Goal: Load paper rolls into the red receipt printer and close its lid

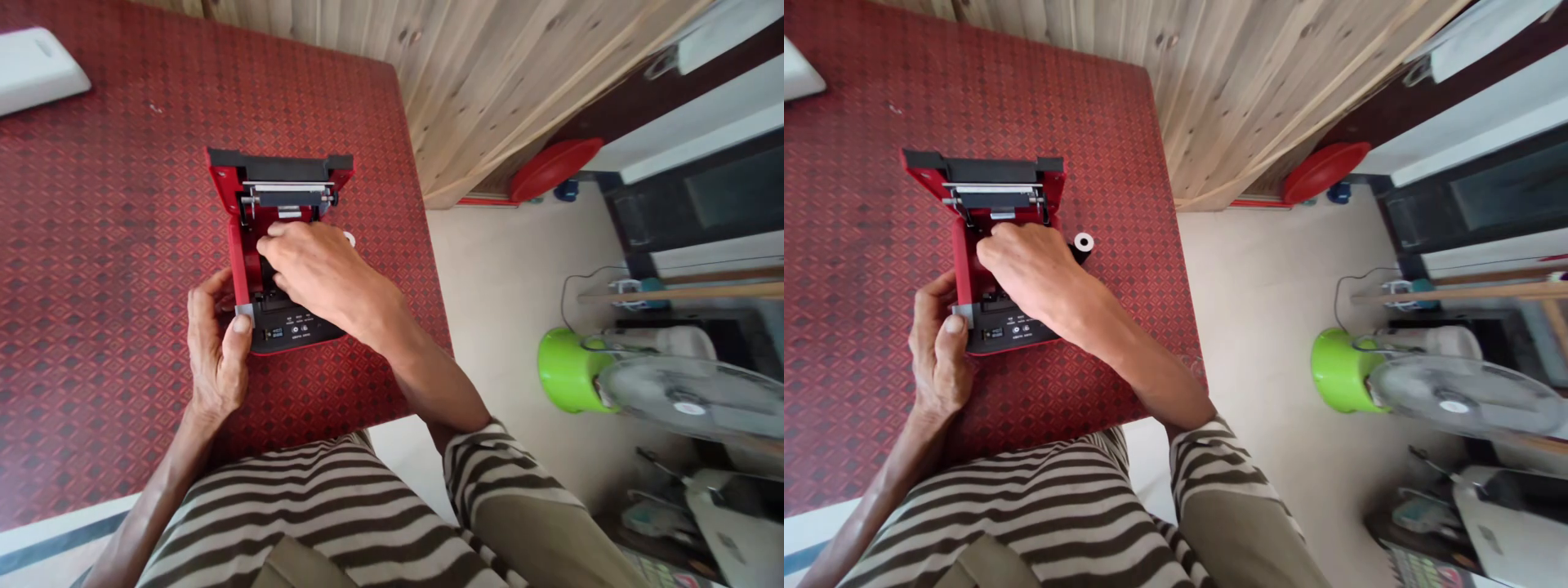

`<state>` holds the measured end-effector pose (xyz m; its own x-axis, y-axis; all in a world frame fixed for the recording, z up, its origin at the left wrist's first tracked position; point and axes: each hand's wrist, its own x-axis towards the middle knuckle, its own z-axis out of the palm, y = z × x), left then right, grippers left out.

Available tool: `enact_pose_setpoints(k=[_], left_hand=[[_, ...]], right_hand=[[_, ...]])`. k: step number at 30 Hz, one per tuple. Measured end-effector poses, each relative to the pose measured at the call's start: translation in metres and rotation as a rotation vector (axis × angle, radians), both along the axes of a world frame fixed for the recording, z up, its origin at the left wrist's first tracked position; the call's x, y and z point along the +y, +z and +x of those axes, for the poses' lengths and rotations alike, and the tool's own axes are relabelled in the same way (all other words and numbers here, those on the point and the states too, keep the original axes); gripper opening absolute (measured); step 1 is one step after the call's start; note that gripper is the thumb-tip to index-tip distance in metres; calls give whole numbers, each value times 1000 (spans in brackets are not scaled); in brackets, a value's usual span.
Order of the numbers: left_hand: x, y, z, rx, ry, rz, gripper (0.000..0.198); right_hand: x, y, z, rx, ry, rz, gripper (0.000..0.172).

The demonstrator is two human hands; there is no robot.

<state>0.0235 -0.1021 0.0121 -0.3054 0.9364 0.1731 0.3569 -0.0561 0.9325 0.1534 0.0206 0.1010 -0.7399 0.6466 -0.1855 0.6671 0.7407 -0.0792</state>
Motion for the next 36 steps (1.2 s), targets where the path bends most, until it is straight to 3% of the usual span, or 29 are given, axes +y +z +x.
enact_pose_setpoints(k=[5, 8, 10, 14, 17, 20, 23, 28, 31, 36], left_hand=[[1, 3, 0, -24, -8, -28, 58], [2, 3, 0, -27, -12, -31, 56], [3, 3, 1, -26, 7, -25, 57], [5, 2, 3, -31, 51, -13, 59], [6, 0, 5, -25, 60, -3, 61], [7, -1, 6, -5, 72, -3, 62], [8, 0, 6, 11, 81, -1, 63], [9, -2, 6, 2, 83, 6, 64], [10, -5, 4, 28, 83, 29, 68], [11, -4, 4, 39, 63, 36, 70]], right_hand=[[-17, 16, 19, 130, -80, 81, 21], [-29, 23, 50, 452, -190, 100, 16], [-38, 21, 78, 703, -337, 65, 23], [-59, -10, 121, 1042, -644, -76, 29], [-72, -48, 128, 1147, -734, -257, 28], [-76, -77, 119, 1128, -718, -332, 25], [-73, -85, 112, 979, -682, -197, 22], [-73, -67, 123, 797, -601, 22, 23], [-78, -56, 138, 706, -647, 104, 20], [-88, -43, 152, 694, -649, 104, 22]])
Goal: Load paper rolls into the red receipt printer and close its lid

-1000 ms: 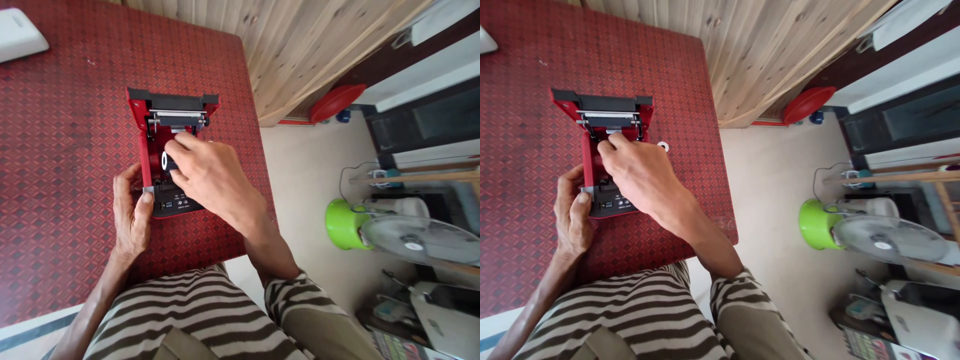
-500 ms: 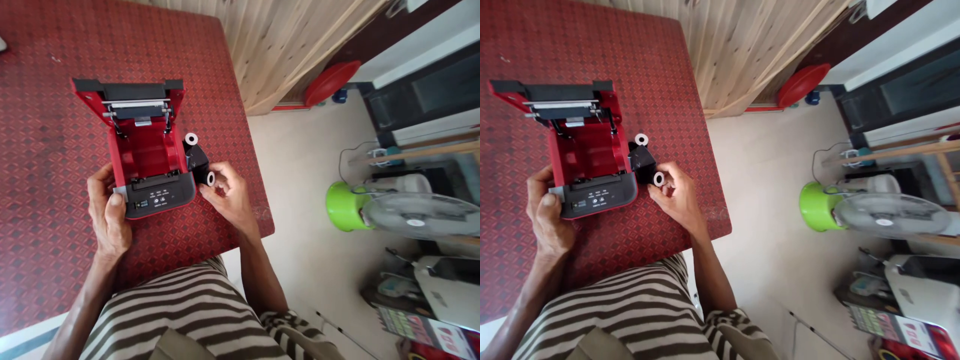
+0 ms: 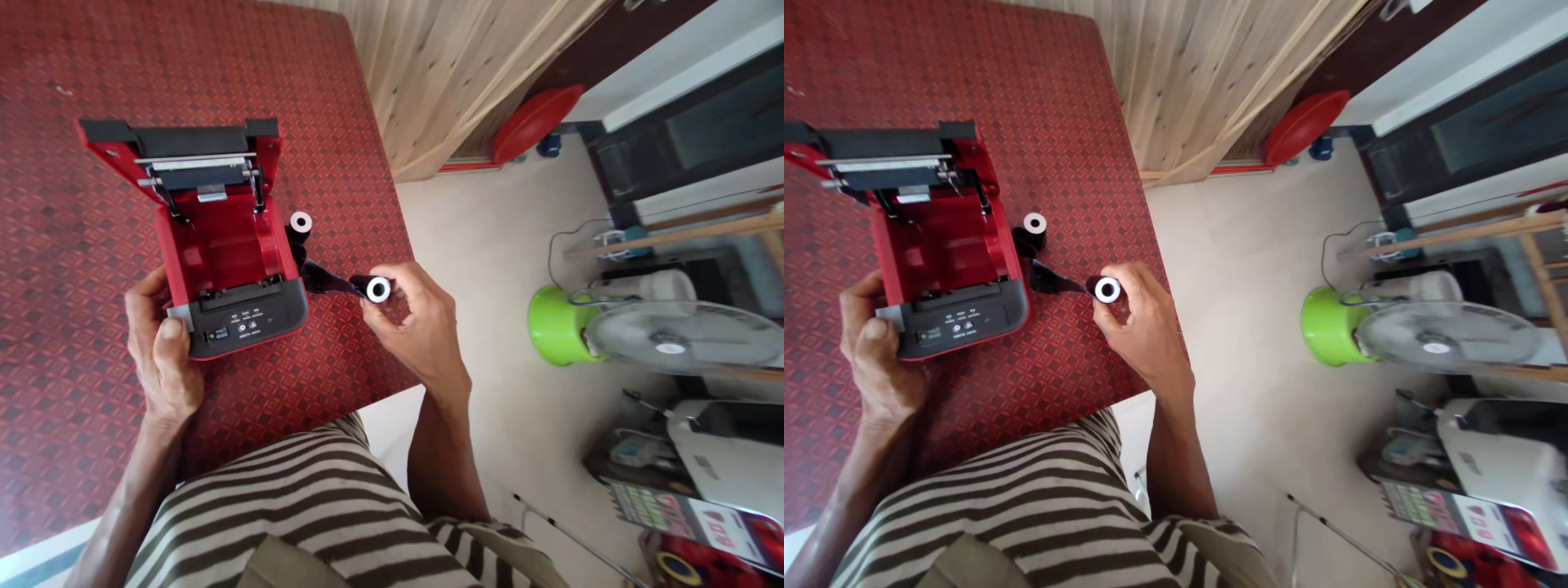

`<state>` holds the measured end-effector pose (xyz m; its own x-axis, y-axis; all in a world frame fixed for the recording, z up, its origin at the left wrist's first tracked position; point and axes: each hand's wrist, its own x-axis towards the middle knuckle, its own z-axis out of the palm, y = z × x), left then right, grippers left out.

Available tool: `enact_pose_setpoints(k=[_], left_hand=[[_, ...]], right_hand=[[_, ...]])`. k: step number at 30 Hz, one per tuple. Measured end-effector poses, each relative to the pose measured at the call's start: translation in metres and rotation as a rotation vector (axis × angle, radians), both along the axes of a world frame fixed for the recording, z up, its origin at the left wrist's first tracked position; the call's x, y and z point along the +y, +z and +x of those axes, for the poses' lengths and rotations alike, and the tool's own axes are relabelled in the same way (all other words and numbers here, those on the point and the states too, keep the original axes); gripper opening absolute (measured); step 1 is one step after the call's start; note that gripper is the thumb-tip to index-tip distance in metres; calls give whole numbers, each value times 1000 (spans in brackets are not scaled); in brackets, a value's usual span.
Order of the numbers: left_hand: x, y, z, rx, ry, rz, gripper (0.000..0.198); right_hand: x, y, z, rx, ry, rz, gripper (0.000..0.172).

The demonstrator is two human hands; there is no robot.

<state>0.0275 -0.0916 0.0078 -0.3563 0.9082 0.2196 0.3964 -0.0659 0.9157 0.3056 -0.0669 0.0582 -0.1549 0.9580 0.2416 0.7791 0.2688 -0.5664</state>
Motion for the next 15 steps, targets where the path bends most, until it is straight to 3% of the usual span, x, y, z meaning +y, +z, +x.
enact_pose_setpoints(k=[7, 12, 15], left_hand=[[3, 2, 2, 0, 7, 32, 69], [3, 1, 2, -5, 19, 31, 71], [4, -4, 3, -20, 59, 31, 73]], right_hand=[[-4, 13, 4, 186, 273, -105, 33], [-6, 31, 38, 361, 244, -192, 41], [-2, 29, 45, 423, 215, -195, 43]])
